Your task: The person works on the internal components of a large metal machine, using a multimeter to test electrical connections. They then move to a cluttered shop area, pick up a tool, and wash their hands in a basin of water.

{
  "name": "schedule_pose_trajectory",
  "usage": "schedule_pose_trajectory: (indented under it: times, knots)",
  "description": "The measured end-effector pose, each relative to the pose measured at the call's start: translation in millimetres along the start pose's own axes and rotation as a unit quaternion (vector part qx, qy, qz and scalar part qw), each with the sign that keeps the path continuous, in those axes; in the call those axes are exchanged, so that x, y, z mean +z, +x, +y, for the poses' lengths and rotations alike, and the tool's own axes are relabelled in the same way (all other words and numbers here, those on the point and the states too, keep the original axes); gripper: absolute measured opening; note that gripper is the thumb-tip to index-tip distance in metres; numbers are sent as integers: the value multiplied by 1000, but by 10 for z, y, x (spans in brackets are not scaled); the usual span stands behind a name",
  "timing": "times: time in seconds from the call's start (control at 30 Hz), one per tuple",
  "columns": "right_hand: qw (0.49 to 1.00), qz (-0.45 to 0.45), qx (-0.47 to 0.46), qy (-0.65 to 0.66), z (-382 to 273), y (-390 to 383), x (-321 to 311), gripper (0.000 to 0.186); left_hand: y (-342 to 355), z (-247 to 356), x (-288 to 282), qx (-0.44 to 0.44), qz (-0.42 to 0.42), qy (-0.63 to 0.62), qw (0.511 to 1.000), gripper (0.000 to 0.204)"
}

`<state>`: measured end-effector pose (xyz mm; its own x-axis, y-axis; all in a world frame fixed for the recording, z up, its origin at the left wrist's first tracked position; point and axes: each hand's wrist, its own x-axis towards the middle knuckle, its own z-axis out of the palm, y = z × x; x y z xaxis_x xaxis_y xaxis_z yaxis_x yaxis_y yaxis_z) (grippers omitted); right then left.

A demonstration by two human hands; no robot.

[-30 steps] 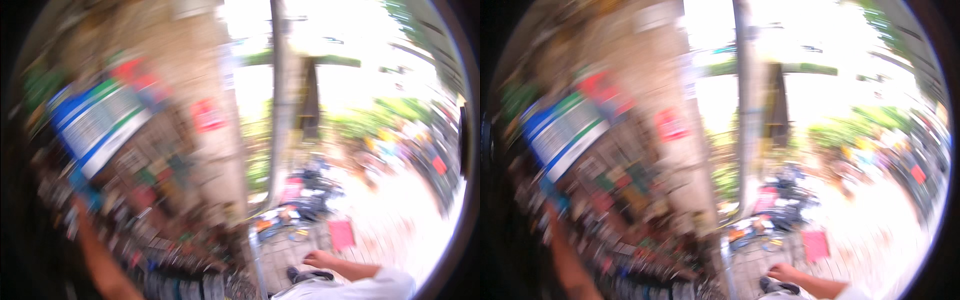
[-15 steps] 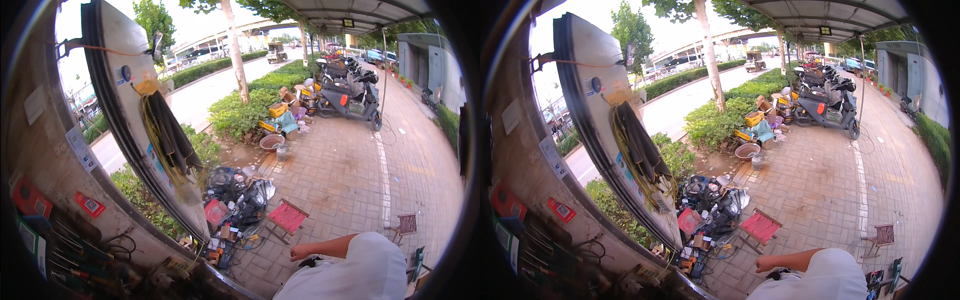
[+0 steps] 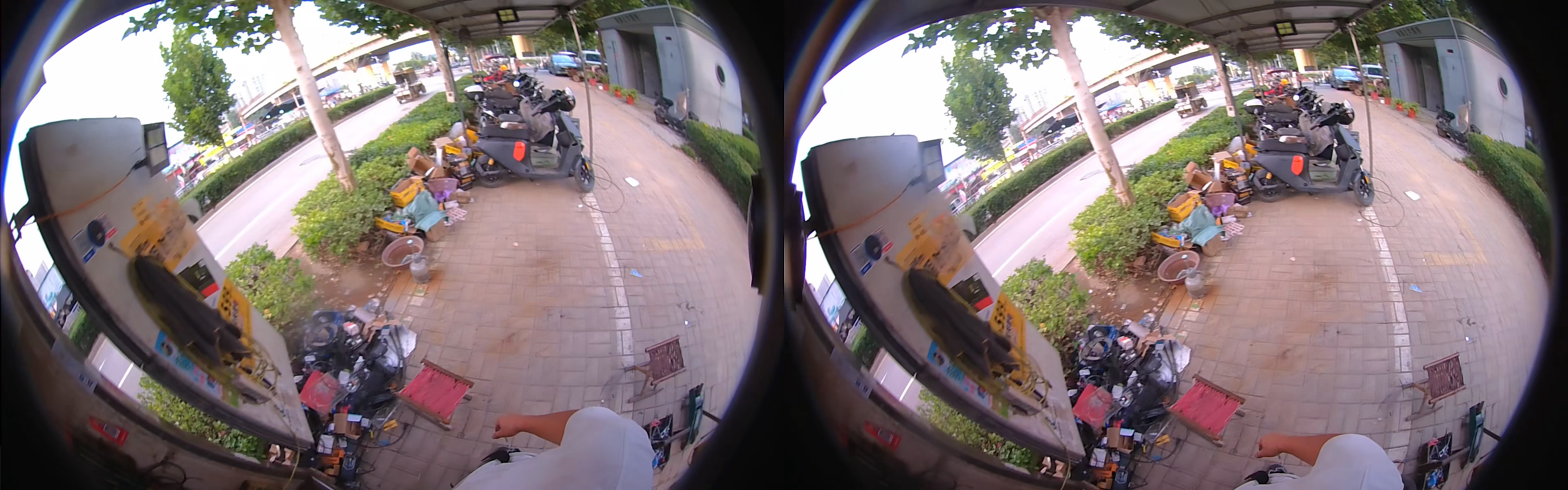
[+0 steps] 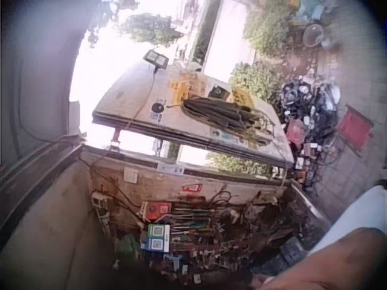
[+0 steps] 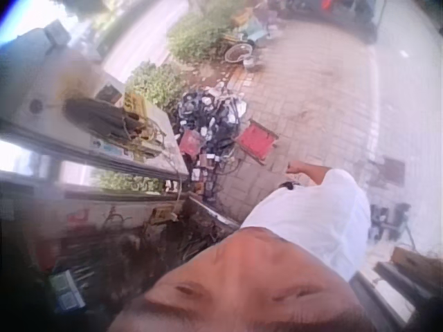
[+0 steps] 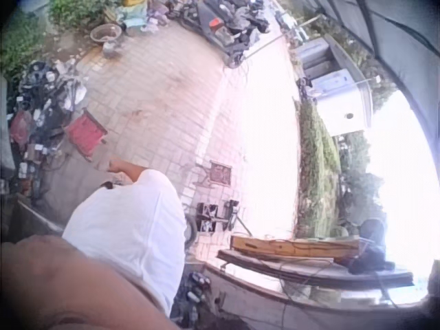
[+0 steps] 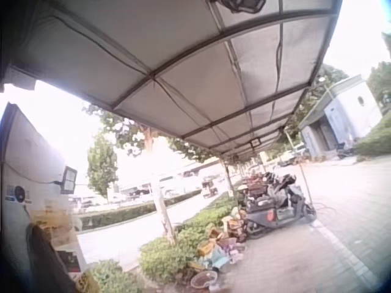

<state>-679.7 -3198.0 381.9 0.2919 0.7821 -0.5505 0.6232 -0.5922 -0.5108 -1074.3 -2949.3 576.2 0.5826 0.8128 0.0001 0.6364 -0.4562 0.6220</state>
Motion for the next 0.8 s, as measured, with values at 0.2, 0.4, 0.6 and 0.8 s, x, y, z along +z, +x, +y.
schedule_pose_trajectory:
  times: [0.2, 0.4, 0.6, 0.8]
  knots:
    - [990, 65, 99, 82, 970, -443, -331, 48, 229, 353, 994, -31, -129, 4, 991, 39]
    - [940, 195, 181, 213, 1602, -945, -554, 45, 944, 393, 1977, 169, -213, 164, 948, 29]
    - [872, 302, 268, 279, 1820, -1645, -144, 44, 1895, 1869, 2071, 164, -149, -84, 971, 21]
    - [792, 297, 396, 358, 1911, -2088, 438, 44, 2233, 1219, 2727, 133, -241, 108, 955, 26]
